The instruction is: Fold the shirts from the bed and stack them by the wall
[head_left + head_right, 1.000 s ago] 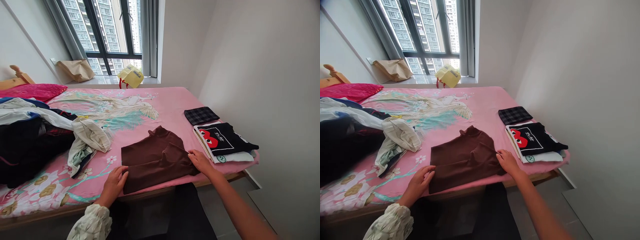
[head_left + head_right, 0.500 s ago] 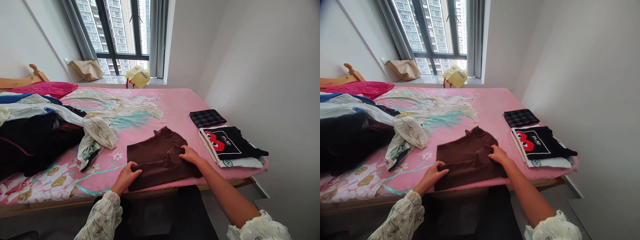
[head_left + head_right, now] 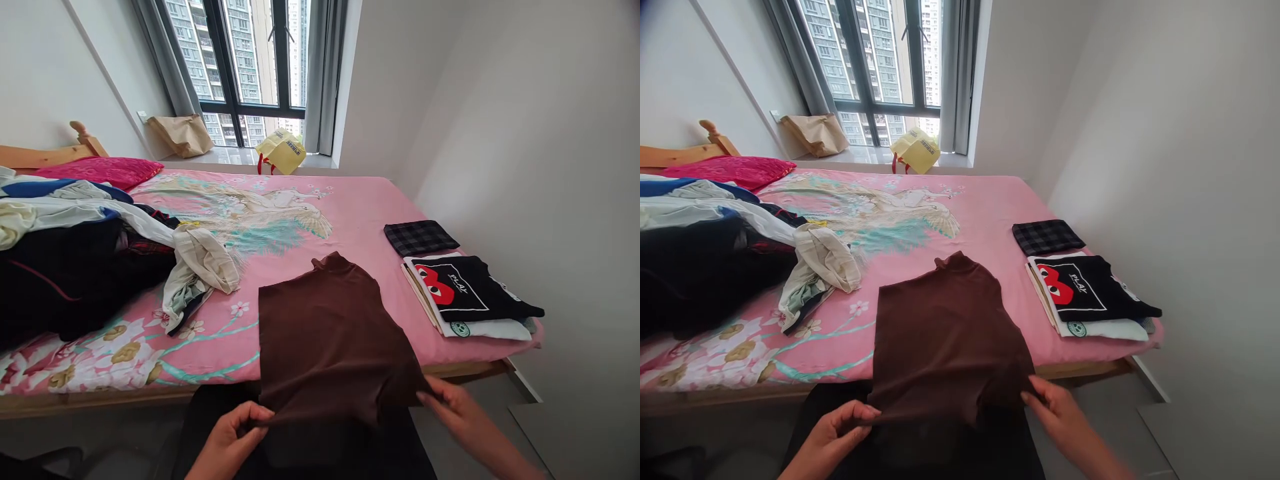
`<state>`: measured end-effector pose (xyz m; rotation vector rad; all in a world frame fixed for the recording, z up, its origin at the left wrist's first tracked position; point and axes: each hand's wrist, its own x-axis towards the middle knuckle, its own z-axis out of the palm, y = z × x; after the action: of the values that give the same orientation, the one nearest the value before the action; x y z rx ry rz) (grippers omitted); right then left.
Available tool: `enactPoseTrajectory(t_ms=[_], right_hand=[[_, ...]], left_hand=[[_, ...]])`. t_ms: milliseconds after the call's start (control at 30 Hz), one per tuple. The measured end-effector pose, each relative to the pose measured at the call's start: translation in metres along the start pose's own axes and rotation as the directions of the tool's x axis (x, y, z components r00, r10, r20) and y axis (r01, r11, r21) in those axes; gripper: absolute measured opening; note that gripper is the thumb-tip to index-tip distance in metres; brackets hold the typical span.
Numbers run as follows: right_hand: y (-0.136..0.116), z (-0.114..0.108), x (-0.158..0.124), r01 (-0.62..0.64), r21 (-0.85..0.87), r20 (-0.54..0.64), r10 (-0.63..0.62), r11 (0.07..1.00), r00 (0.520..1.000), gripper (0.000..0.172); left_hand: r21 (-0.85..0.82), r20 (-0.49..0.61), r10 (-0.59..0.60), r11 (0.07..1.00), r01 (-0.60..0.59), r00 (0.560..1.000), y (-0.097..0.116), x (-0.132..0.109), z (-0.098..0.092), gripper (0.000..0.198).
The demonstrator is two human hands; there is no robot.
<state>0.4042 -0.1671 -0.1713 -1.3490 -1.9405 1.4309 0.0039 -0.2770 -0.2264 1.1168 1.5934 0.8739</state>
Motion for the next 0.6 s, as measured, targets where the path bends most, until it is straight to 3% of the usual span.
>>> enactPoseTrajectory(t_ms=[133,233,333,433,500,600], right_hand=[[0.043,0.033,-0.025,-0.06,-0.157,-0.051,0.052,0.986,0.997,0.027],[0.076,0.045,-0.034,-0.074,-0.252,-0.1,0.05,0.965,0.994,0.026],[0.101,0.043,-0.042,-0.076,-0.335,-0.124,0.036,0.939,0.992,0.029],[0.109,0.038,-0.046,-0.06,-0.392,-0.103,0.021,0.918,0.994,0.03],[0.103,0.037,-0.042,-0.041,-0.431,-0.074,0.01,0.901,0.997,0.028],[0.075,0.041,-0.024,-0.002,-0.496,-0.038,-0.02,0.869,0.999,0.026]], left_hand=[[0.13,-0.11,0.088,0.989,-0.073,0.99,-0.031,-0.012,0.016,0.015],[0.161,-0.173,0.106,0.984,-0.078,0.979,-0.045,-0.013,0.032,0.012],[-0.048,-0.228,-0.08,0.996,0.071,0.97,-0.055,-0.012,0.052,0.019],[-0.423,-0.172,-0.278,0.887,0.184,0.945,-0.058,-0.011,0.069,0.03],[-0.601,-0.16,-0.331,0.78,0.174,0.93,-0.056,-0.011,0.076,0.034],[-0.673,-0.215,-0.41,0.72,0.17,0.886,-0.056,-0.012,0.082,0.044]])
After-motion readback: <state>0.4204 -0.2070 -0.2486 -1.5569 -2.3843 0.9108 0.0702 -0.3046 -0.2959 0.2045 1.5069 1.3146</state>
